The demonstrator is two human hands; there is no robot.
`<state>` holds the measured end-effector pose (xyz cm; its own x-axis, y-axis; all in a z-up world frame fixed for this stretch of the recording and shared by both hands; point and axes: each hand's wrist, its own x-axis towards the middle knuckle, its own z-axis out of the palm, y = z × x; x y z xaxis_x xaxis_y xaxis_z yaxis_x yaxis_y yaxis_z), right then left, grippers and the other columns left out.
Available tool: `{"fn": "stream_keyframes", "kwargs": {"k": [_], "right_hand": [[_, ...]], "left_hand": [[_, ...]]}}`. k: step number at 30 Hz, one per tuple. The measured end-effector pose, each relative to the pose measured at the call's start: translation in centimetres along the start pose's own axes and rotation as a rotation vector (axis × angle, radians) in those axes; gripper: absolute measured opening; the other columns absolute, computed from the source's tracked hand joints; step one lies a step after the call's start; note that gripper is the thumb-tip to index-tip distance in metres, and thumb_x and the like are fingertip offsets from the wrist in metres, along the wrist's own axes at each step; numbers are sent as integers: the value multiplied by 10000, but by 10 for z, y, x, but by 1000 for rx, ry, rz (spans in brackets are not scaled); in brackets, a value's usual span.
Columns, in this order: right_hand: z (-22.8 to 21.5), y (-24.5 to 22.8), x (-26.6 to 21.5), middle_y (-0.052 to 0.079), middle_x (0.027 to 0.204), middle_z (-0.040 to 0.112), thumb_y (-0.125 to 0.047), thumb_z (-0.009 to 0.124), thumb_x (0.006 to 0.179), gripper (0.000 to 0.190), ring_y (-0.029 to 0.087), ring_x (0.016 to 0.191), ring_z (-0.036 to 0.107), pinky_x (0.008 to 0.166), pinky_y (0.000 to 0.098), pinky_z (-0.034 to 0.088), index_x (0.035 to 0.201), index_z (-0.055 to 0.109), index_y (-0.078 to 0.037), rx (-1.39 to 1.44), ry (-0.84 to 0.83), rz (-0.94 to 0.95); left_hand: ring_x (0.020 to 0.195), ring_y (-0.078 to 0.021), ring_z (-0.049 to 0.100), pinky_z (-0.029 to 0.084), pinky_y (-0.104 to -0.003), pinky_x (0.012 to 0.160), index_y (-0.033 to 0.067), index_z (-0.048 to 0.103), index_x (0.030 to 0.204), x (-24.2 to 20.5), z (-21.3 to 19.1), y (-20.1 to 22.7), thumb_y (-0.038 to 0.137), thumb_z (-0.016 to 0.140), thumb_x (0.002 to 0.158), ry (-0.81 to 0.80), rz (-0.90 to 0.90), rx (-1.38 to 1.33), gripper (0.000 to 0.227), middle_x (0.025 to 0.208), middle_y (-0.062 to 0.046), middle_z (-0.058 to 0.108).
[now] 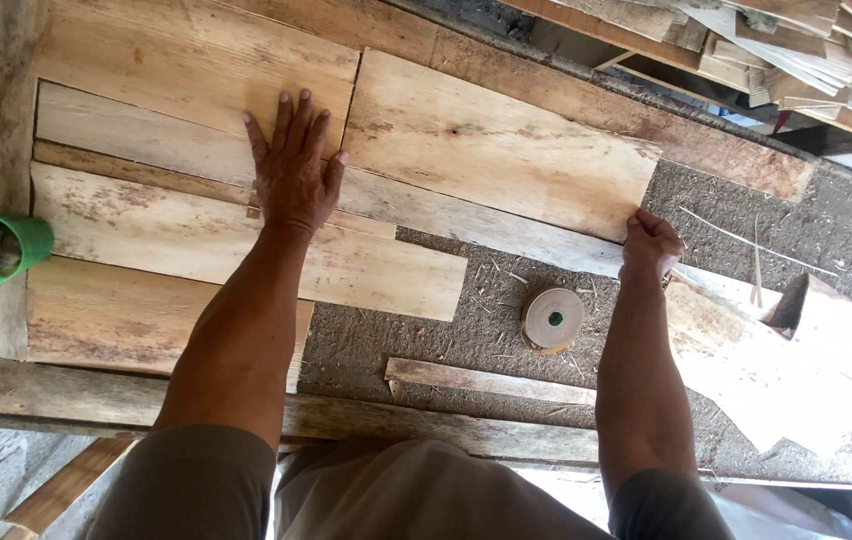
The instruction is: Patching and smoothing thin wood veneer sheets on a workshop table.
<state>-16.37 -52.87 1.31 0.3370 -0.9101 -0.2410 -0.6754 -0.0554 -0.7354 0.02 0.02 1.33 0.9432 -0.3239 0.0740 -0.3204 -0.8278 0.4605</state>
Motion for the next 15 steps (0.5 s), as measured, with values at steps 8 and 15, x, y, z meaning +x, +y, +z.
{"fn": "stream_keyframes", "kwargs": {"k": [8,15], "right_hand": [[-1,43,38,42,988,782,-55,813,898,142,101,858,709,792,215,593,1036,790,-77,36,-70,-90],[-4,3,6,38,1006,790,-66,799,886,161,109,882,739,829,225,632,1043,794,-99,-18,-40,52]], "left_hand": [[1607,-311,196,-19,-660,1256,66,542,1531,-2,5,-4,404,564,1074,32,13,22,569,1721,-128,310],[1617,-287,156,-30,-638,1264,72,535,1544,-2,7,-5,433,533,1090,2,7,74,580,1740,-106,265]]}}
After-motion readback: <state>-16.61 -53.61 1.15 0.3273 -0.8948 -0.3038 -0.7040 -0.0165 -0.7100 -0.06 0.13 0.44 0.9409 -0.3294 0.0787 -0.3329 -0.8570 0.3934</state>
